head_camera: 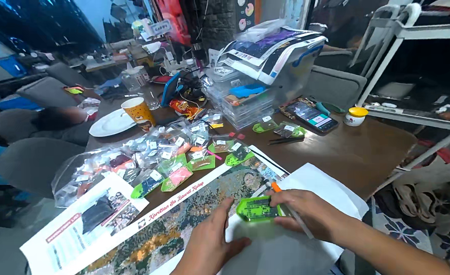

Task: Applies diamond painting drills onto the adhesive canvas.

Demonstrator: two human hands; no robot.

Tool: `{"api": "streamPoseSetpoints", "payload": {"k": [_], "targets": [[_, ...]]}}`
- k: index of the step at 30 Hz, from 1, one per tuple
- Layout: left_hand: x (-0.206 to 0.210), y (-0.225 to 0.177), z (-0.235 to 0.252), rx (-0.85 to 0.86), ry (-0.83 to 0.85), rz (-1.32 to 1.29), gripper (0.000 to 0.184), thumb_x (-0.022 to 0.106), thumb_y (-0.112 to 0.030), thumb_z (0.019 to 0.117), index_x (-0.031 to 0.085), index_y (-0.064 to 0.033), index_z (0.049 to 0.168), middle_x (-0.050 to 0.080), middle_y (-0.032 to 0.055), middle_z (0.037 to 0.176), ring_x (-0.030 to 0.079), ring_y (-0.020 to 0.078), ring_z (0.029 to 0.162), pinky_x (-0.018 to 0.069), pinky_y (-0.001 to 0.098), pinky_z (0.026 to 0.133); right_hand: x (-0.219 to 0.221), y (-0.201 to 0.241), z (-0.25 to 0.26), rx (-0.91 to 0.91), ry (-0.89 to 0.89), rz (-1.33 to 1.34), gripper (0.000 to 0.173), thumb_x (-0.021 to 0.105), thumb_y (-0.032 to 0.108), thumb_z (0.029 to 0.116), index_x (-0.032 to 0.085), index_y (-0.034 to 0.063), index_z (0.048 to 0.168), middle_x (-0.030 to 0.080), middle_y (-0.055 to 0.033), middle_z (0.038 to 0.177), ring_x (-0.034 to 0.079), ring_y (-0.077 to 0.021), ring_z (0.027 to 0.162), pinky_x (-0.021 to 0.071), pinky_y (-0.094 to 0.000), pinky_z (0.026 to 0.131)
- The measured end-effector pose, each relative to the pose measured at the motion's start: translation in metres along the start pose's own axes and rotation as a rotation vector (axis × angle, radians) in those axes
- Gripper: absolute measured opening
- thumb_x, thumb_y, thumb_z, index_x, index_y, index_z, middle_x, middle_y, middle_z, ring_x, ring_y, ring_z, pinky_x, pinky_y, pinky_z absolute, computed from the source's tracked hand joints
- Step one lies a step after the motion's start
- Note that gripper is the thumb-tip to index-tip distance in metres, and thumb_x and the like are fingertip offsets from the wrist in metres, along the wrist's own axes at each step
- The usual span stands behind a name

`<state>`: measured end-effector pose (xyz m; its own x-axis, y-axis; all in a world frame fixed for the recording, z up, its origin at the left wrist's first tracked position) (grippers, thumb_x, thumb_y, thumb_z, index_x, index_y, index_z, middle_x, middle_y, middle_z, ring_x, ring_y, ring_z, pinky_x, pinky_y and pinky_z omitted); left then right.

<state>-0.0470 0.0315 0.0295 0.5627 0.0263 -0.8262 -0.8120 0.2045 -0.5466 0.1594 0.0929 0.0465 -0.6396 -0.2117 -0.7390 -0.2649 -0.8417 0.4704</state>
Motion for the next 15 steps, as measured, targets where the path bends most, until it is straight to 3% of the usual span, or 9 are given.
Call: {"api": "streamPoseSetpoints", "payload": {"k": [9,15], "targets": [[0.0019,0.0029,-0.0013,0.018,0.012,-0.019,0.087,0.081,-0.047,0.0804,0.050,-0.0018,0.148,0.068,0.0061,0.091,0.063,0.0198,0.073,0.0562,0.0412,0.066,0.0052,0.0060,-0.0024,-0.033,-0.005,0.054,0.025,0.072,0.026,0.0948,0.065,0.0052,0.108,0.074,-0.0119,0.108,0.071,-0.0196,0.108,0.0589,-0.0312,0.090],[0.0004,-0.0017,-0.0025,0.071,-0.040,0.028,0.082,0.083,-0.044,0.0785,0.055,-0.0008,0.142,0.070,0.0088,0.090,0.067,0.0236,0.074,0.0591,0.0454,0.066,0.0039,0.0010,-0.0034,0.059,0.037,0.120,0.026,0.072,0.026,0.0940,0.067,0.0059,0.110,0.074,-0.0117,0.113,0.070,-0.0186,0.111,0.0582,-0.0315,0.092]]}}
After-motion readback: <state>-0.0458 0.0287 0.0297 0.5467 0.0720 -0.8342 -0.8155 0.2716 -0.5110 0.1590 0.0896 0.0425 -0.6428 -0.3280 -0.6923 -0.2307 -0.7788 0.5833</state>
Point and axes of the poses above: each hand's wrist, its own z-axis towards the middle knuckle, its own x-axis out of the palm, y = z × x, the point moved 7 cm from there along z, towards the middle knuckle
